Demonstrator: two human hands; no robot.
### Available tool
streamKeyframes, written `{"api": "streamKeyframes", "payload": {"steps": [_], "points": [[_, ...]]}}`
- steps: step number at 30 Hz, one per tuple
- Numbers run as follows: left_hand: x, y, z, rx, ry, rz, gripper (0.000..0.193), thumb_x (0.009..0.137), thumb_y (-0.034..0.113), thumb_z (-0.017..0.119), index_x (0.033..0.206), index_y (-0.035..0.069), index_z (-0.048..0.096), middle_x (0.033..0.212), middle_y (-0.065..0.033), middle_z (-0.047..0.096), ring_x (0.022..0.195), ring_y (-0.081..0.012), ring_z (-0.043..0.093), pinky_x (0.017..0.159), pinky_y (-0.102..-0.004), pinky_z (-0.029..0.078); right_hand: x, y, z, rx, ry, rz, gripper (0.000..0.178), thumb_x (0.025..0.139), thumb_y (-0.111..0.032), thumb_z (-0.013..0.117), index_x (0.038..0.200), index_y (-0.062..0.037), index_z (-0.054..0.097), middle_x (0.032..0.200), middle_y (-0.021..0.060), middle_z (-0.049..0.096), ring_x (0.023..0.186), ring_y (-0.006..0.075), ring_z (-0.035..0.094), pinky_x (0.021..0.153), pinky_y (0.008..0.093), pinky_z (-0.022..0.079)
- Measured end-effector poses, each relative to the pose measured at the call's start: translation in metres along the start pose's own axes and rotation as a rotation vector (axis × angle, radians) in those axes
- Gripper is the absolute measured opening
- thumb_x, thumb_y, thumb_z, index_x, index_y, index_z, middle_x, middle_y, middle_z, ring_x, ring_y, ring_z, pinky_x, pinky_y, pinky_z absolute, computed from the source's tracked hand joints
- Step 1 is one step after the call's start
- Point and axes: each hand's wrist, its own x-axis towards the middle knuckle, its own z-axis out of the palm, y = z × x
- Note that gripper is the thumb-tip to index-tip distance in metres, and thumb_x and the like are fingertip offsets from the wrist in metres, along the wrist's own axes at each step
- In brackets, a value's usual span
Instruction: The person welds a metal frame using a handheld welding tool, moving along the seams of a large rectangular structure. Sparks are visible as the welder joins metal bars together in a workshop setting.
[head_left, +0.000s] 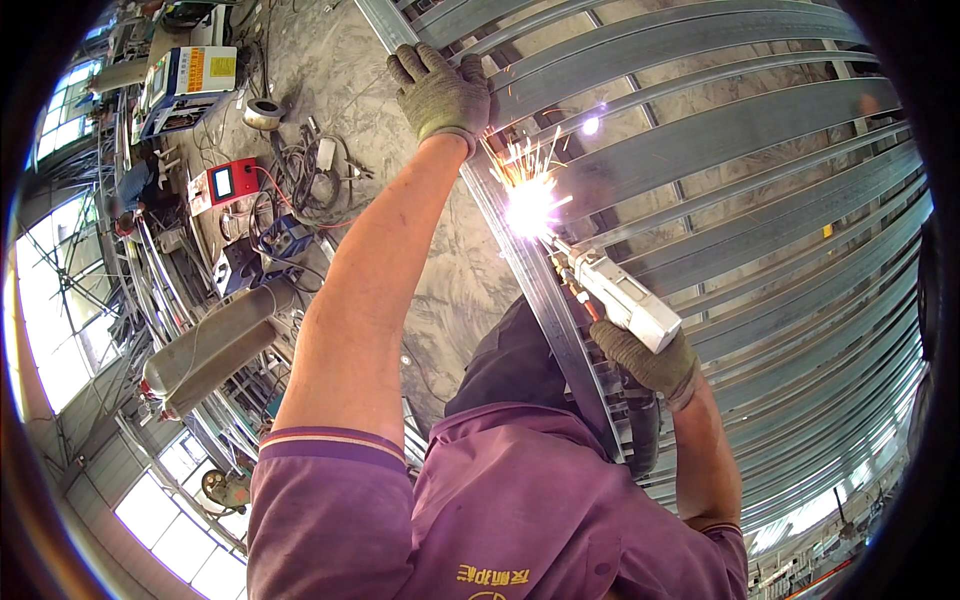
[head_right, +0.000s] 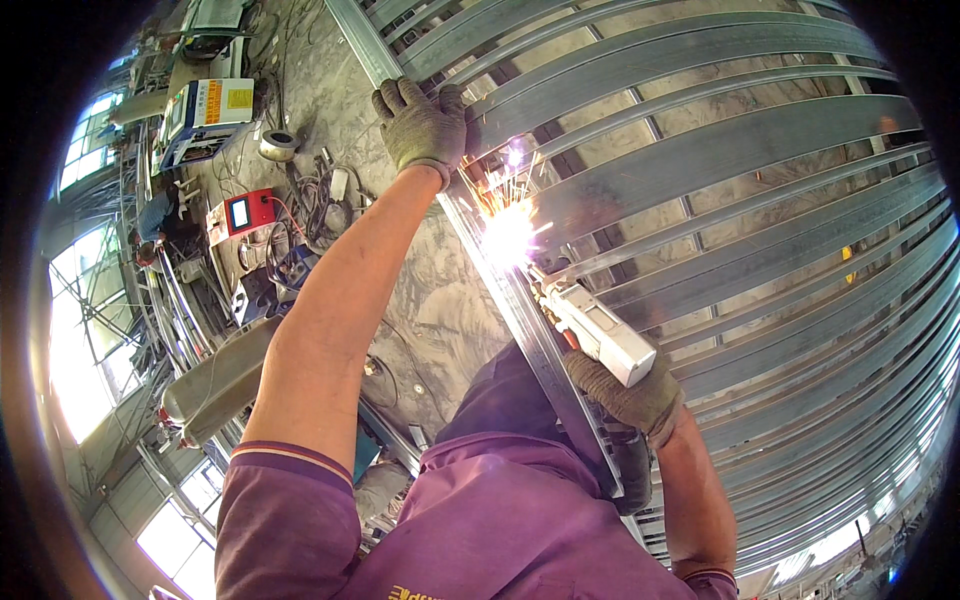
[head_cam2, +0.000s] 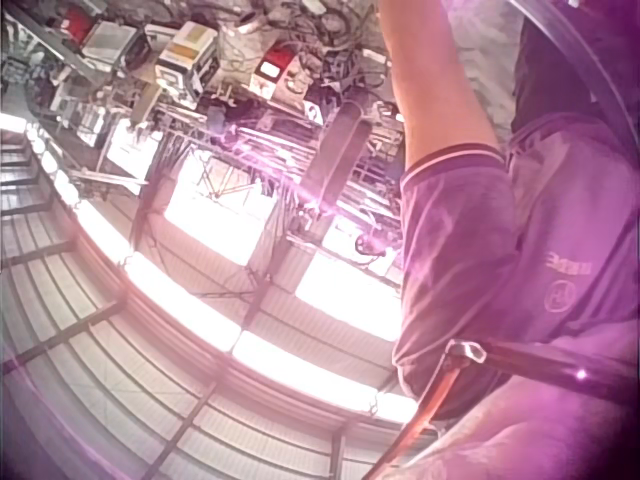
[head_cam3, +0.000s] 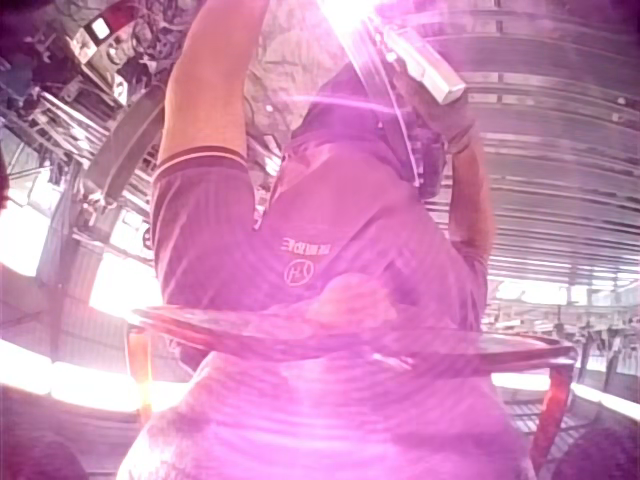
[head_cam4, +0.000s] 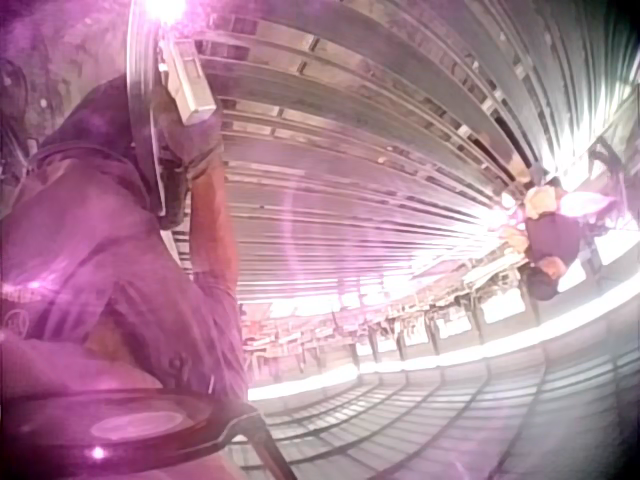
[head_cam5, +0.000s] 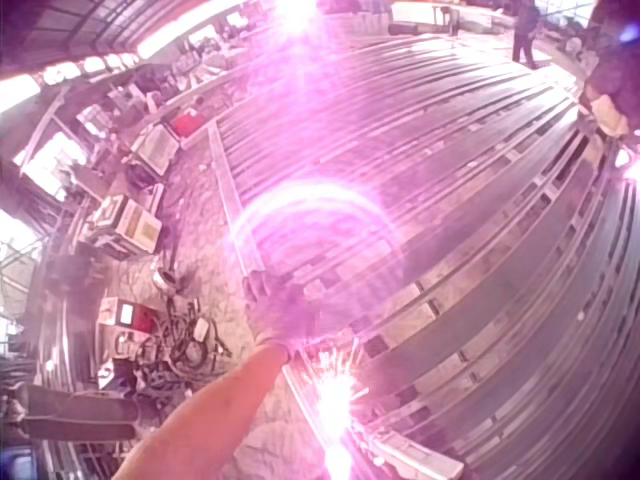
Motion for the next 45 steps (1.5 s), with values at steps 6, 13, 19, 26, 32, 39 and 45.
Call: {"api": "streamKeyframes", "payload": {"steps": [6,13,19,26,32,39,45], "points": [[-0.002,0.001,-0.002,0.003,-0.018,-0.001,0.093,0.109,0.063,0.059,0.171,-0.002,0.038,0.181,-0.0261,0.031,0.172,-0.0476,0.021,0.136,-0.0590,0.031,-0.004,-0.006,-0.001,0.014,-0.008,0.096,0.052,0.102,-0.018,0.089,0.148,-0.0007,0.071,0.134,0.0118,0.081,0.118,0.0169,0.077,0.098,0.0321,0.064],[-0.001,0.000,-0.001,0.011,-0.021,-0.003,0.095,0.109,0.064,0.059,0.172,-0.002,0.036,0.182,-0.0260,0.030,0.172,-0.0480,0.021,0.136,-0.0589,0.030,-0.005,-0.007,0.001,-0.070,-0.004,-0.009,0.051,0.102,-0.016,0.088,0.148,-0.0010,0.072,0.135,0.0112,0.081,0.119,0.0181,0.077,0.099,0.0335,0.064],[-0.001,-0.001,0.001,0.006,-0.001,0.004,0.095,0.108,0.064,0.060,0.171,-0.003,0.037,0.181,-0.0269,0.031,0.171,-0.0488,0.023,0.136,-0.0590,0.030,-0.008,-0.004,0.000,-0.041,-0.010,0.073,0.050,0.102,-0.015,0.087,0.148,-0.0014,0.071,0.136,0.0113,0.080,0.121,0.0194,0.076,0.102,0.0330,0.062],[-0.001,-0.002,0.003,-0.011,0.016,0.002,0.093,0.107,0.062,0.062,0.169,-0.003,0.039,0.180,-0.0266,0.033,0.170,-0.0492,0.024,0.136,-0.0595,0.030,-0.011,-0.001,-0.002,-0.031,-0.030,0.051,0.050,0.103,-0.016,0.087,0.148,-0.0014,0.070,0.136,0.0118,0.079,0.121,0.0195,0.075,0.103,0.0335,0.061],[-0.001,-0.003,0.005,-0.026,0.034,0.011,0.091,0.107,0.061,0.062,0.168,-0.002,0.039,0.179,-0.0268,0.034,0.170,-0.0496,0.024,0.135,-0.0601,0.031,-0.013,0.002,-0.003,-0.056,-0.030,0.064,0.050,0.103,-0.019,0.087,0.147,-0.0013,0.071,0.134,0.0131,0.080,0.120,0.0215,0.077,0.101,0.0350,0.062],[0.000,0.000,0.000,-0.021,0.001,0.006,0.091,0.108,0.063,0.061,0.169,-0.002,0.038,0.180,-0.0269,0.032,0.170,-0.0495,0.023,0.135,-0.0604,0.031,-0.017,0.007,-0.003,-0.105,-0.007,0.084,0.051,0.103,-0.020,0.087,0.148,-0.0010,0.071,0.134,0.0133,0.080,0.119,0.0222,0.077,0.100,0.0350,0.062],[0.000,0.000,-0.002,-0.011,-0.031,-0.007,0.094,0.109,0.063,0.060,0.172,-0.002,0.035,0.182,-0.0272,0.030,0.172,-0.0494,0.021,0.136,-0.0598,0.030,-0.020,0.009,-0.002,-0.068,0.011,0.048,0.051,0.101,-0.015,0.089,0.147,-0.0007,0.072,0.133,0.0128,0.081,0.118,0.0202,0.077,0.100,0.0341,0.063]]}}
